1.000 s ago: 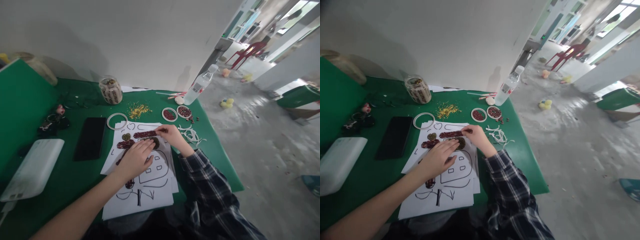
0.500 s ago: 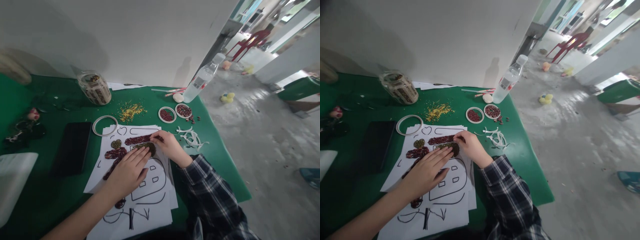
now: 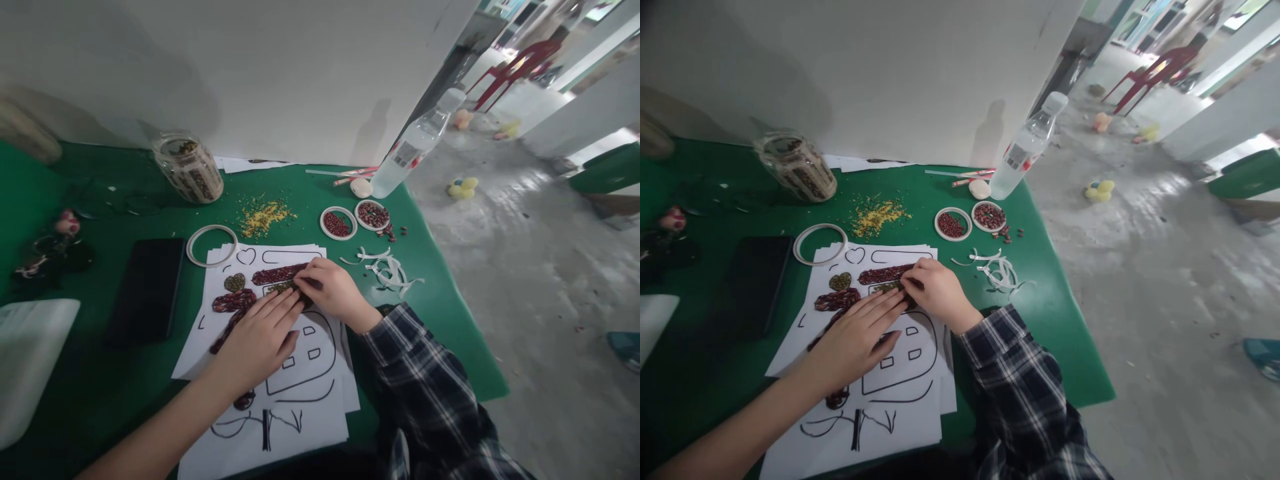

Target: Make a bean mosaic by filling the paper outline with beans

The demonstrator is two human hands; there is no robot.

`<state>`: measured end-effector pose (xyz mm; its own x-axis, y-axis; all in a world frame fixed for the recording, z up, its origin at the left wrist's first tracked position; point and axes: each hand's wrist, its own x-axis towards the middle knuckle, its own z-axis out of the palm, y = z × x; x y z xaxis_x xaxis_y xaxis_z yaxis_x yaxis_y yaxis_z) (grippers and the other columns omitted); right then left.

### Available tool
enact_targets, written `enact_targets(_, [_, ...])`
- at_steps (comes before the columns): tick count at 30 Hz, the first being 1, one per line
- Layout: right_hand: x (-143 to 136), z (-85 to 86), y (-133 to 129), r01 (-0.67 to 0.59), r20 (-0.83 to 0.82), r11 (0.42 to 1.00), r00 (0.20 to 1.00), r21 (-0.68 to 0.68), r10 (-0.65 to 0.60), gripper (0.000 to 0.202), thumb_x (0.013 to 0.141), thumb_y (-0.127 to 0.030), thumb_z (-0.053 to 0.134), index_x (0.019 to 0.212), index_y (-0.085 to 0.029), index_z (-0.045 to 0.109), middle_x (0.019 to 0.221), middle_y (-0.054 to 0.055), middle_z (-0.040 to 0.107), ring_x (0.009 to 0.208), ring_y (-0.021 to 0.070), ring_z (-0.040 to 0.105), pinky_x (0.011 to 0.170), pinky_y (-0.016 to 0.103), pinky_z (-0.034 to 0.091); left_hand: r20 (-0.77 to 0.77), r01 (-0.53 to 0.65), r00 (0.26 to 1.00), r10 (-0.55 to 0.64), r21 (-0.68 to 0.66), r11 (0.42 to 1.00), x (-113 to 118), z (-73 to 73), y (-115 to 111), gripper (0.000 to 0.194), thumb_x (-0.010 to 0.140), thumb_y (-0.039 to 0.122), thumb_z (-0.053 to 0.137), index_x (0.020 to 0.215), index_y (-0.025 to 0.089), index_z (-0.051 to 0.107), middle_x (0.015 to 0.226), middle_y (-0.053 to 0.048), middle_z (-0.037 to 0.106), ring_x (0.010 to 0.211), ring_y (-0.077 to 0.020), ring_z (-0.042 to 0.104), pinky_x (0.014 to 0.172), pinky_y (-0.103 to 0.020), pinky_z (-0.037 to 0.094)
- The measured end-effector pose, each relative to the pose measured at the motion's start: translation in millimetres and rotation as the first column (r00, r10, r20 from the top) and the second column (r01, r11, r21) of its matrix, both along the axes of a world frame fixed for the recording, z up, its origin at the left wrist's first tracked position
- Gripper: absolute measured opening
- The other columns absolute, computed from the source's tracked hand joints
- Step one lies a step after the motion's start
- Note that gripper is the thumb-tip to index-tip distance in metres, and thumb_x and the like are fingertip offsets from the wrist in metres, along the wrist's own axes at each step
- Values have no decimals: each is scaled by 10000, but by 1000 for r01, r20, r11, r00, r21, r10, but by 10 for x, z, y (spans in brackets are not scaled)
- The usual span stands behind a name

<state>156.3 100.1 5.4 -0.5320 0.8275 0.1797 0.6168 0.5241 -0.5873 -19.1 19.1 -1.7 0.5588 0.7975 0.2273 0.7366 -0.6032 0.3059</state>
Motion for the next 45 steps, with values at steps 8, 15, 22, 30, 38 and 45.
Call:
enact_targets(8, [-27,-8,-19,24,-14,999,1000,23,-24,166,863,-226,527,851,-187,688,832,43,620,786,131,570,704,237,447,18,-9,1000,9,-9,1000,-6,-2,-2,417,888,262,415,1293,181,473,1330,-68,524,1259,-214,440,1047,-420,376])
enact_targets(15, [-7,0,-1,-43,70,997,997,67,38,193,878,-226,495,849,-180,681,828,52,625,814,144,570,733,249,447,19,-4,1000,4,-6,1000,-8,3,-3,409,884,261,431,1274,158,491,1324,-79,528,1258,-217,439,1053,-417,371])
enact_targets(22, [33,65,31,-153,135,984,981,90,140,179,830,-184,525,869,-184,699,820,59,633,840,162,566,758,273,449,34,-15,999,15,-1,1000,-3,0,-5,404,885,263,421,1270,172,498,1285,-80,561,1245,-221,455,1046,-428,380])
enact_targets(30, [113,84,50,-65,-42,998,997,19,66,212,841,-185,502,920,-171,698,902,59,649,839,149,595,765,269,469,-1,2,1000,-2,8,1000,-13,13,-5,427,883,244,422,1296,143,464,1351,-87,500,1266,-211,430,1059,-411,365])
enact_targets(38, [82,66,39,-138,-23,990,990,-13,138,217,828,-204,532,950,-186,710,860,52,640,820,145,586,767,276,466,-10,-80,997,81,50,996,-27,26,-8,410,893,267,401,1267,127,493,1318,-103,531,1243,-219,461,1035,-409,389])
enact_targets(45, [122,87,50,-115,-138,993,984,-20,111,216,819,-175,532,939,-170,712,818,47,631,780,134,579,731,266,464,-14,-92,996,92,45,995,-30,29,-7,431,902,318,401,1272,109,476,1341,-112,506,1264,-218,437,1053,-399,372])
